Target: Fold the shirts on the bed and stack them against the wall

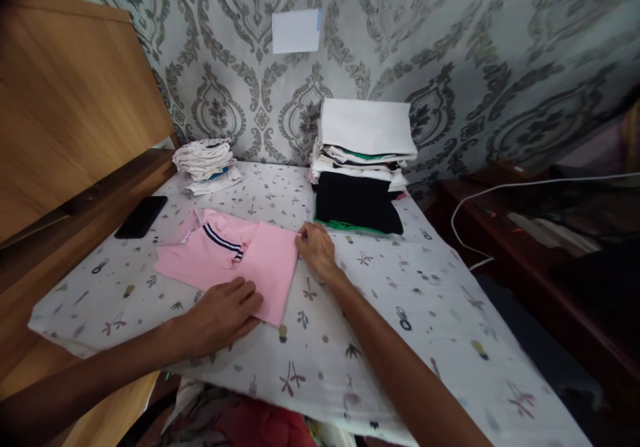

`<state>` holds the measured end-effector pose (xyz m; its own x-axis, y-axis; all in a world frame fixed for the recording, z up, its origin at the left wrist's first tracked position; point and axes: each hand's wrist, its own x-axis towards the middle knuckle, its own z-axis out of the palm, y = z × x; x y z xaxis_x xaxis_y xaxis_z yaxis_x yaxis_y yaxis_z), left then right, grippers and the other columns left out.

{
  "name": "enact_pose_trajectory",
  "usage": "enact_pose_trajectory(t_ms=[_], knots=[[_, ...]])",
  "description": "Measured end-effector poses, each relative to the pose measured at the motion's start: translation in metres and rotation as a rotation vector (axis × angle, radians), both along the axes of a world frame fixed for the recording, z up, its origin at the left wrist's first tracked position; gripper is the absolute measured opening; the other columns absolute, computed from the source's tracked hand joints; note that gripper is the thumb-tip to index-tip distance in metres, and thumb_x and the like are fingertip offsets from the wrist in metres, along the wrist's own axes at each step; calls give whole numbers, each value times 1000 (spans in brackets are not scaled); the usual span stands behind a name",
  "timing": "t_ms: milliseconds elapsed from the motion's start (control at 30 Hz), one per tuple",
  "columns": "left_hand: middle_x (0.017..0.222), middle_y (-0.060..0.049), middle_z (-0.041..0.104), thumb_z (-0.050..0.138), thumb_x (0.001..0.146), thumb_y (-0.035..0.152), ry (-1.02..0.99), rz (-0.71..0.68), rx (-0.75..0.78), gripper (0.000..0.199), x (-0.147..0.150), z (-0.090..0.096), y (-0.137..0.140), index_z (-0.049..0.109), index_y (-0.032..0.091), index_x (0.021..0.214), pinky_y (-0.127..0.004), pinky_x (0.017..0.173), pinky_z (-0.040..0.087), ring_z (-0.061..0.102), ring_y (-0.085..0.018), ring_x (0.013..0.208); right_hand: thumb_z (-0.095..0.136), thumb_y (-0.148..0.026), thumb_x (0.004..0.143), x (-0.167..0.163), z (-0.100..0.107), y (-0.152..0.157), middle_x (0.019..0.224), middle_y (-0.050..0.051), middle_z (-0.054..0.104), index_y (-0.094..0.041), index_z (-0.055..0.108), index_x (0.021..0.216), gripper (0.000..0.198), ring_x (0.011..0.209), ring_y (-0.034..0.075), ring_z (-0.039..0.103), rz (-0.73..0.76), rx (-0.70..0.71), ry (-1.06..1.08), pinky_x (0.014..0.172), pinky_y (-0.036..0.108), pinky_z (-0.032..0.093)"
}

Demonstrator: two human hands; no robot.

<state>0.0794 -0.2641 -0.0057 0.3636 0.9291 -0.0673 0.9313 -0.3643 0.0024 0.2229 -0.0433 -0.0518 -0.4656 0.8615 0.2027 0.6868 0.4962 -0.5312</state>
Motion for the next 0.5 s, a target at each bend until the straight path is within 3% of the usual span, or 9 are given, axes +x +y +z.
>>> enact_pose_trajectory(t_ms=[100, 200, 333, 500], knots=[[105, -10, 59, 52, 95, 28, 17, -41, 30, 14, 3, 0, 2, 53, 18, 105, -38, 72, 52, 55, -27, 97, 58, -31, 81, -2, 5, 1, 95, 6, 62, -19, 63, 91, 16, 88, 21, 56, -34, -50, -51, 74, 31, 40], [103, -12, 59, 50, 93, 21, 57, -88, 52, 13, 11, 0, 4, 53, 16, 105, -38, 65, 50, 55, -29, 93, 60, -37, 81, -5, 11, 1, 91, 6, 62, -20, 60, 79, 17, 86, 21, 56, -33, -80, -148, 68, 29, 38], [103, -15, 59, 54, 89, 17, 94, -142, 72, 24, 23, 4, 8, 53, 12, 113, -37, 61, 49, 56, -30, 91, 58, -28, 79, -9, 17, 2, 76, 2, 59, -21, 54, 67, 14, 75, 18, 53, -24, -93, -191, 59, 28, 32], [107, -17, 60, 61, 86, 20, 109, -166, 53, 37, 31, 10, 11, 50, 12, 120, -36, 64, 51, 57, -29, 93, 59, -24, 74, -9, 19, 4, 65, -2, 56, -22, 49, 63, 15, 65, 15, 50, -21, -136, -79, 56, 27, 30]])
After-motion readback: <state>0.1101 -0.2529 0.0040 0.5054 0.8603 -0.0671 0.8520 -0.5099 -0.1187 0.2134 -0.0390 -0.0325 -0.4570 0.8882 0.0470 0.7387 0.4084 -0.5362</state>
